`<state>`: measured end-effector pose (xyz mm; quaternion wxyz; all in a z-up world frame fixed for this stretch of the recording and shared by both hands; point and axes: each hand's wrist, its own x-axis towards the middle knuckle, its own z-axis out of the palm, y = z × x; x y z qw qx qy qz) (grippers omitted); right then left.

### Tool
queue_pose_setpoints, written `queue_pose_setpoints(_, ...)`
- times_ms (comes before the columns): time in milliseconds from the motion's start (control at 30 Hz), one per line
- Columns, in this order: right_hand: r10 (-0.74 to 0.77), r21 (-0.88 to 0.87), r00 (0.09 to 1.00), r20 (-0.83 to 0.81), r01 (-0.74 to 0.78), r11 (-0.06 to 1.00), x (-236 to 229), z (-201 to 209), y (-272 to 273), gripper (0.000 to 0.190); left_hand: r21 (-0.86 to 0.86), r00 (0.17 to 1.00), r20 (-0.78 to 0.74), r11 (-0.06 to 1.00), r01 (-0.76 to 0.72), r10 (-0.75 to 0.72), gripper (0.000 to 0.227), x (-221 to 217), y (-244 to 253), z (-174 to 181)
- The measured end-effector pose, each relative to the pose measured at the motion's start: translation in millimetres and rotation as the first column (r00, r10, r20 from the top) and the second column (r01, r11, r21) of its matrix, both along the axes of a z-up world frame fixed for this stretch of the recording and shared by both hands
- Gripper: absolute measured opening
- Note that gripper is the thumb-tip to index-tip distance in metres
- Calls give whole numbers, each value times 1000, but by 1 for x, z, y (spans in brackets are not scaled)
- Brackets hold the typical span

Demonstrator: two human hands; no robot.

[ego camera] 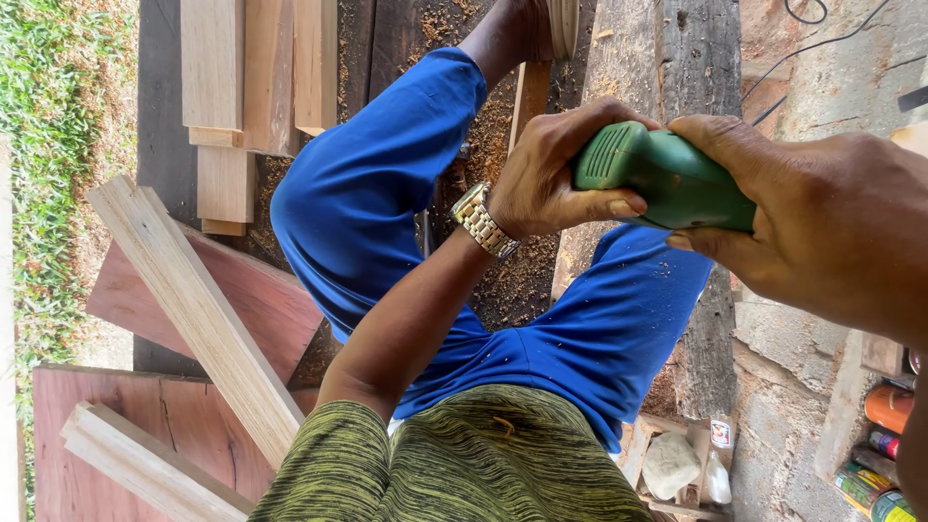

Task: The person sits on the ground among wood strips and uses a green corded electric drill to bore holes into a wooden strip, steadying the wood with the other hand. They reposition the strip and continue drilling multiple holes, with wood shavings accumulating around the work area.

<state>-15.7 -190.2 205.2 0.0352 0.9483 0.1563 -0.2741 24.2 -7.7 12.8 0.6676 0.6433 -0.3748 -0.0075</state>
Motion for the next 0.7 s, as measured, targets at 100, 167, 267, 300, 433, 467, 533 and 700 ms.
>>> queue_pose_setpoints(100,-11,-25,1000,-23,10,1000,2,3,5,80,5,1000,-2,1000,-2,2,67,0,1,3)
queue_pose_setpoints(167,-16,-50,999,-36,15,999,2,2,3,80,13,1000,-6,1000,-8,8,67,0,1,3)
queue_pose_setpoints(267,15,-13,1000,-6,-15,1000,2,-5,-7,81,12,1000,-18,1000,-9,9,67,-1,1,4)
queue_pose_setpoints(300,30,33,999,18,-30,999,2,-8,-11,81,6,1000,-24,1000,-9,9,67,-1,1,4)
queue_pose_setpoints(433,-23,77,1000,19,22,997,2,-9,-9,83,60,995,-56,995,-79,83,67,-7,-4,8)
queue_pose_setpoints(467,-4,72,1000,15,3,997,-3,-10,-8,83,55,993,-61,994,-98,101,67,-13,-4,14)
queue_pose_setpoints(533,-161,180,987,28,154,972,-10,-12,-6,79,5,975,24,975,-221,221,70,-22,-2,22)
queue_pose_setpoints(700,-200,422,977,70,153,894,-44,-55,-66,83,37,945,-13,945,-325,326,76,-51,-20,16)
